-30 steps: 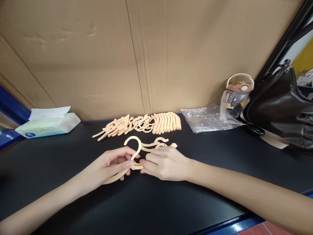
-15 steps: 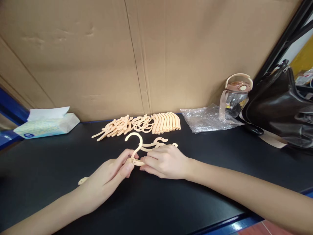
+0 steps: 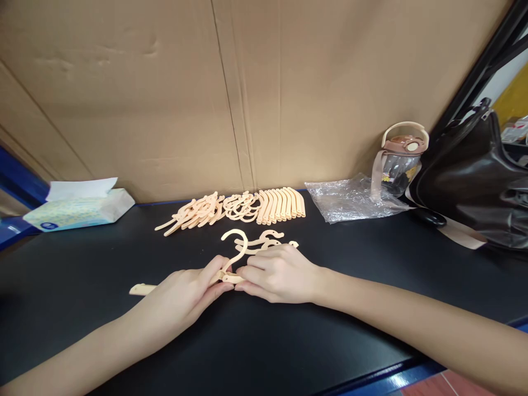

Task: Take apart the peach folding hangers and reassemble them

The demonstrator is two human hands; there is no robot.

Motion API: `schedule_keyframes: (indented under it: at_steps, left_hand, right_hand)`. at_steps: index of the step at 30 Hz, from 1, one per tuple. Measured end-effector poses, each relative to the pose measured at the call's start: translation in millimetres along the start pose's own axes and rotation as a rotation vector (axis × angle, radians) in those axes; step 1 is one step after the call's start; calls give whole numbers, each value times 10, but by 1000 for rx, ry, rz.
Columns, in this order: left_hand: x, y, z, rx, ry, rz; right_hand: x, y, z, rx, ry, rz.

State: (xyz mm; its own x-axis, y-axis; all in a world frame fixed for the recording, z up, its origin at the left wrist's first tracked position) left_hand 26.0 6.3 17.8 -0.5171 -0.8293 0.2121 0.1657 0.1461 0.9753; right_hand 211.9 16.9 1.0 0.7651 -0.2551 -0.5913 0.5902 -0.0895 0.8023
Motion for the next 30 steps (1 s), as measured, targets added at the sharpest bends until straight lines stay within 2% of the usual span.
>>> schedule_keyframes:
  at_steps: [6,17,30]
  left_hand:
    - [4,18,-23,-47,13,19]
    - [23,-14,-8,-79,-25,-48]
    - [13,-74,-16,-164,-76,-39]
  right_hand:
    - [-5,24,2,-49,-31,-24]
    - [32,12,-41,-163,-120,-9]
    - [28,-6,-36,-116,-87,49]
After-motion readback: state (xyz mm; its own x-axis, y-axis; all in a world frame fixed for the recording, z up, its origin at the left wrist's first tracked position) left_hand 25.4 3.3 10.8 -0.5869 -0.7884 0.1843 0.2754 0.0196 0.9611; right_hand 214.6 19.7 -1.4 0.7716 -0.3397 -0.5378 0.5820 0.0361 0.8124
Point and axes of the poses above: each hand's wrist, its own x-axis away from the middle knuckle, its own y-axis out of the back of the hand, z = x × y, the point moved 2 cm from there along -x, towards the middle knuckle, and after that the axes turned 15 degrees about -x, right-handed, at the moved point
